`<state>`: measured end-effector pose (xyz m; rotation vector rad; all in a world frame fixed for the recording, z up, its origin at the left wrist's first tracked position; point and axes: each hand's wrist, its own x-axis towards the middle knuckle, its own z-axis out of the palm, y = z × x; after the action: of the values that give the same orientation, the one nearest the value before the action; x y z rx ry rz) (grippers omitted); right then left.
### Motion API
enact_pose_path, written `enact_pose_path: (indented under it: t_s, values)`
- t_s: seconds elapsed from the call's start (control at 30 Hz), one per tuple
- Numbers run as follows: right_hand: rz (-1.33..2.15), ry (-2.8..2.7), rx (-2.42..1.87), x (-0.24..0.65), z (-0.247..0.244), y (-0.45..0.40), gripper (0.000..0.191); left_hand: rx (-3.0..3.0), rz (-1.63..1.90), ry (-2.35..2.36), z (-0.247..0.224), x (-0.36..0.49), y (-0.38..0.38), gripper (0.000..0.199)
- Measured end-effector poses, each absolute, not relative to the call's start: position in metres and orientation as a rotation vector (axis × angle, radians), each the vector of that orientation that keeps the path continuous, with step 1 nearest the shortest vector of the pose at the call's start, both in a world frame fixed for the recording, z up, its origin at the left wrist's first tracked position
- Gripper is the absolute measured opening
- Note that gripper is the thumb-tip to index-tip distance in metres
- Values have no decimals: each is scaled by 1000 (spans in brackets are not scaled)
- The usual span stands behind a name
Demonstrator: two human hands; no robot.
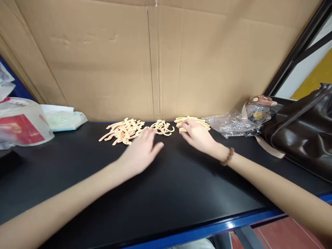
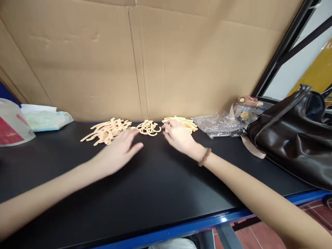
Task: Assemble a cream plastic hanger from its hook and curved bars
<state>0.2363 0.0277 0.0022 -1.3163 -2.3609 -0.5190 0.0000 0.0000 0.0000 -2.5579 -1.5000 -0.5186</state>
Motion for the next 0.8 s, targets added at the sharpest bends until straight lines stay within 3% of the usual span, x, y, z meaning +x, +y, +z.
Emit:
enact_pose_path:
  t_s: [0.13,0.37,0.6,0.8]
  values:
    - [-238,-2535,-1214,218,-16,-14,46,-2834,-230,-1392,-13,22,-28,63]
    - [-63,-2671,-1202,214,-11,-19,53,-2923,-145,-1397,-10,3,-9,72]
    - [19,-2678,-1283,216,-10,-21,67,-2903,-143,-1401,-11,7,-10,58]
    - [-86,-2711,-1229,218,-10,-17,65,-2872,-125,-1366,-11,6,-8,59]
